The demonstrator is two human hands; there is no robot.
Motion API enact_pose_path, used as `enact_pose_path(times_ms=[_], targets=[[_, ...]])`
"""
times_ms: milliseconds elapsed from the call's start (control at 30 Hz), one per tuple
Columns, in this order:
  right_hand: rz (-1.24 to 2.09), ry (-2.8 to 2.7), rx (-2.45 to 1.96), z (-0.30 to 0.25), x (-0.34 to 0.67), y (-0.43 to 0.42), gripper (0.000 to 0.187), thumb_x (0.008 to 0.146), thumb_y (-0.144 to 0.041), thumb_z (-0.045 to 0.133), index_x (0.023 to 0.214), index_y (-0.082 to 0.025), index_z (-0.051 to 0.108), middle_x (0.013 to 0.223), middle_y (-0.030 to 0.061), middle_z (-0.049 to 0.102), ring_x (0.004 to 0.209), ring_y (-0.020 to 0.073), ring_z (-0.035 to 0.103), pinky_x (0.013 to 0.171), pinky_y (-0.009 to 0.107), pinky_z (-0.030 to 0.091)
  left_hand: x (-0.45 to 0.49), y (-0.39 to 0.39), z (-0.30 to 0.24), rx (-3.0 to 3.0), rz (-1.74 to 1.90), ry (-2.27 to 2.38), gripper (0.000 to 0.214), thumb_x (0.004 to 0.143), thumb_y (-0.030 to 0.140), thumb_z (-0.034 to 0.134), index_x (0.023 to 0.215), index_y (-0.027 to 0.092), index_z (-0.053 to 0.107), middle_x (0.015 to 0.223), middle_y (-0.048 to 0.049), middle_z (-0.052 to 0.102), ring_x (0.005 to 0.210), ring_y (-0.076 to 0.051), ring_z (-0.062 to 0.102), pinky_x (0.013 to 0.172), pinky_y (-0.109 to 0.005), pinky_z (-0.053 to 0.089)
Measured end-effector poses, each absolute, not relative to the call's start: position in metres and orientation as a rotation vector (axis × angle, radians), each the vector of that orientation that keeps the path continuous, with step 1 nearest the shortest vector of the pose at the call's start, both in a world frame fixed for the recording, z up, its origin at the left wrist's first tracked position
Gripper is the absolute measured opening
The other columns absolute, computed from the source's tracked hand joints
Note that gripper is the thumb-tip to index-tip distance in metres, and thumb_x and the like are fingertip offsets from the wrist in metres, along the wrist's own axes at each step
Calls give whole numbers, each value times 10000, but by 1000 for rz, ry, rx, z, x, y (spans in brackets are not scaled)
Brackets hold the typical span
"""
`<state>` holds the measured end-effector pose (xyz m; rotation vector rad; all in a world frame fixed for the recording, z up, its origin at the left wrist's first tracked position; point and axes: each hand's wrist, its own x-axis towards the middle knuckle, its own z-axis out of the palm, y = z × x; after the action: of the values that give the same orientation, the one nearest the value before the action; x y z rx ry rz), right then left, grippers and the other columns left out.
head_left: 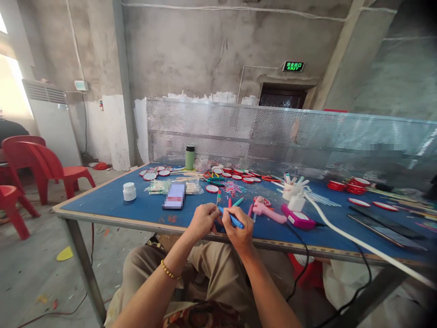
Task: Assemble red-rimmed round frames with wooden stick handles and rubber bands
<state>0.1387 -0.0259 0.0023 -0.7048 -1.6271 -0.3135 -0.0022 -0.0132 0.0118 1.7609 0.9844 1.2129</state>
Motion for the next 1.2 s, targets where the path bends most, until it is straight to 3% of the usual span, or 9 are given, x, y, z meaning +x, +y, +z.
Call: enact_pose_path(times_ms=[800, 1033, 1200], targets=[[-352, -1591, -714, 2, 138, -26, 123, 898, -176, 561, 782, -197, 597, 650, -14, 618, 573, 112, 585, 593, 224, 461, -1, -9, 9, 1727, 1224, 952, 226, 864, 323, 503, 694, 180, 547, 418, 71, 487, 345, -109, 525, 379, -188, 329], [-329, -1565, -710, 3, 139, -28, 143, 899, -186, 561, 761, -199, 594, 626, -16, 608, 550, 113, 574, 585, 229, 465, -2, -8, 7, 1677, 1210, 925, 249, 872, 383, 466, 777, 177, 566, 638, -10, 688, 366, -116, 555, 356, -206, 329], [-279, -1527, -719, 2, 140, -30, 136, 908, -196, 565, 776, -193, 601, 638, -9, 621, 544, 119, 586, 577, 232, 477, -2, -8, 6, 1650, 1201, 919, 249, 872, 389, 453, 809, 176, 567, 680, -30, 715, 353, -108, 539, 346, -200, 318]])
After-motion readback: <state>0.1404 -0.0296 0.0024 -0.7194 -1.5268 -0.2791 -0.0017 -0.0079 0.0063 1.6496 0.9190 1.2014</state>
